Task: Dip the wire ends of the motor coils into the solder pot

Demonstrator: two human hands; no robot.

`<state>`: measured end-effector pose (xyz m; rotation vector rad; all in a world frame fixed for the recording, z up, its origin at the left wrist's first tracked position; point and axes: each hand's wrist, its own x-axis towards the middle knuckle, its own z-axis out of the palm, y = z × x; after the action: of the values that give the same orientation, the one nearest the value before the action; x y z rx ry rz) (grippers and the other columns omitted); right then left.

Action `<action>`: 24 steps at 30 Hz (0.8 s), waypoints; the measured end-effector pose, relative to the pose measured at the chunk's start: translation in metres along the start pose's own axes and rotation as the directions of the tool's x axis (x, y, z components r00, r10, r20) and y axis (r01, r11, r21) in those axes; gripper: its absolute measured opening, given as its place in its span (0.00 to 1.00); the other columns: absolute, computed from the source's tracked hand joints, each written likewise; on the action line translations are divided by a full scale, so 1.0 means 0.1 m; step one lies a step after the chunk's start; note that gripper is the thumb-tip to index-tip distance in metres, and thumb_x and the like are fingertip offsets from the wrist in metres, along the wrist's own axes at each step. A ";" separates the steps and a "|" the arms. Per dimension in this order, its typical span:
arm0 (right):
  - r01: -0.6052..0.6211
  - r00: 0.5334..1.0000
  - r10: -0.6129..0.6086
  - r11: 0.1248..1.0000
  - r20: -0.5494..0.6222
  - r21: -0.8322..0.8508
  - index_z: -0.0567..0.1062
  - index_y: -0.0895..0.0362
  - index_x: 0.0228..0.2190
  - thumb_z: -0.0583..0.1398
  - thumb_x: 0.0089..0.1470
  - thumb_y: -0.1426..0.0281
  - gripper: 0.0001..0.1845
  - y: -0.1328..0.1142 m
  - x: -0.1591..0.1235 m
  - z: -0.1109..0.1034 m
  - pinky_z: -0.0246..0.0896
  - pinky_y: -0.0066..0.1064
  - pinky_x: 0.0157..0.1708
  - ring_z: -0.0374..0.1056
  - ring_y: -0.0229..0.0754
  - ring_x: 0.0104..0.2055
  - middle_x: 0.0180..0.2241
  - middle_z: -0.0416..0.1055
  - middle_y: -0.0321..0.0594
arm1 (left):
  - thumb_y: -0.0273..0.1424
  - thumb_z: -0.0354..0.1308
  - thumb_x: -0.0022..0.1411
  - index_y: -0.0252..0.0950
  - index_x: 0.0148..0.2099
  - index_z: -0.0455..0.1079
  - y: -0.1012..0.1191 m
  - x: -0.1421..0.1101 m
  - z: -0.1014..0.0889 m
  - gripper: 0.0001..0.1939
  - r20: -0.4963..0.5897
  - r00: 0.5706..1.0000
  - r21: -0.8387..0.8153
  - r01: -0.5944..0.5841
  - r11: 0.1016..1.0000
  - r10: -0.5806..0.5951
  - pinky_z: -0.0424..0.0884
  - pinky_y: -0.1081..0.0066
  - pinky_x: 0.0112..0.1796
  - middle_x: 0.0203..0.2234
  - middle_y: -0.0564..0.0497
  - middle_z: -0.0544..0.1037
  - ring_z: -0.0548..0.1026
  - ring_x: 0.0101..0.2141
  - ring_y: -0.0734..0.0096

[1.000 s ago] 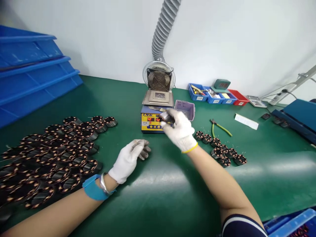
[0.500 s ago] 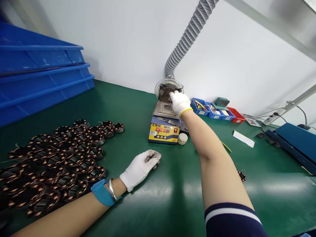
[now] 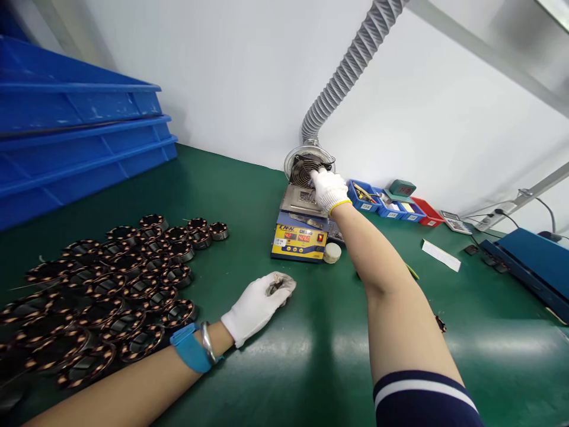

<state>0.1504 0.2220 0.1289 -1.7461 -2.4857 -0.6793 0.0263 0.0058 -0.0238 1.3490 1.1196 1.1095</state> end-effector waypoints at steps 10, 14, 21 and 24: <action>-0.041 0.992 0.120 0.614 -0.042 0.788 0.67 0.54 0.54 0.62 0.48 0.62 0.31 -0.24 -0.89 0.03 0.66 0.42 0.48 0.70 0.48 0.46 0.44 0.74 0.40 | 0.42 0.57 0.59 0.35 0.59 0.61 -0.01 0.04 -0.02 0.29 -0.284 0.955 0.087 -0.061 0.994 0.084 0.73 0.67 0.41 0.46 0.43 0.75 0.76 0.40 0.64; -0.168 0.985 0.110 0.474 0.131 0.864 0.65 0.50 0.57 0.64 0.46 0.60 0.36 -0.65 -1.50 0.08 0.65 0.47 0.49 0.72 0.50 0.43 0.41 0.75 0.39 | 0.38 0.50 0.64 0.35 0.58 0.61 0.02 -0.01 -0.04 0.23 -0.232 0.945 0.244 -0.175 0.954 0.233 0.69 0.64 0.48 0.48 0.41 0.75 0.74 0.47 0.58; -0.390 0.876 -0.266 0.100 0.403 0.915 0.73 0.54 0.38 0.58 0.52 0.51 0.21 -0.70 -1.82 0.03 0.72 0.38 0.36 0.74 0.46 0.35 0.32 0.76 0.41 | 0.35 0.45 0.66 0.31 0.65 0.54 -0.05 -0.05 -0.10 0.27 -0.157 0.932 0.199 -0.294 0.935 0.327 0.58 0.61 0.59 0.59 0.40 0.65 0.63 0.59 0.58; -0.540 0.785 -0.335 0.044 0.522 0.841 0.70 0.57 0.29 0.60 0.51 0.52 0.20 -0.57 -1.75 -0.01 0.71 0.31 0.29 0.73 0.41 0.27 0.24 0.74 0.39 | 0.36 0.45 0.67 0.32 0.64 0.56 -0.08 -0.02 -0.10 0.26 -0.094 0.944 0.087 -0.308 0.947 0.316 0.57 0.62 0.59 0.58 0.42 0.67 0.62 0.60 0.59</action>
<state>0.1633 0.0505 0.0646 -1.3914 -1.7961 1.6786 0.0157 0.0053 -0.0315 1.5773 1.0525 1.3957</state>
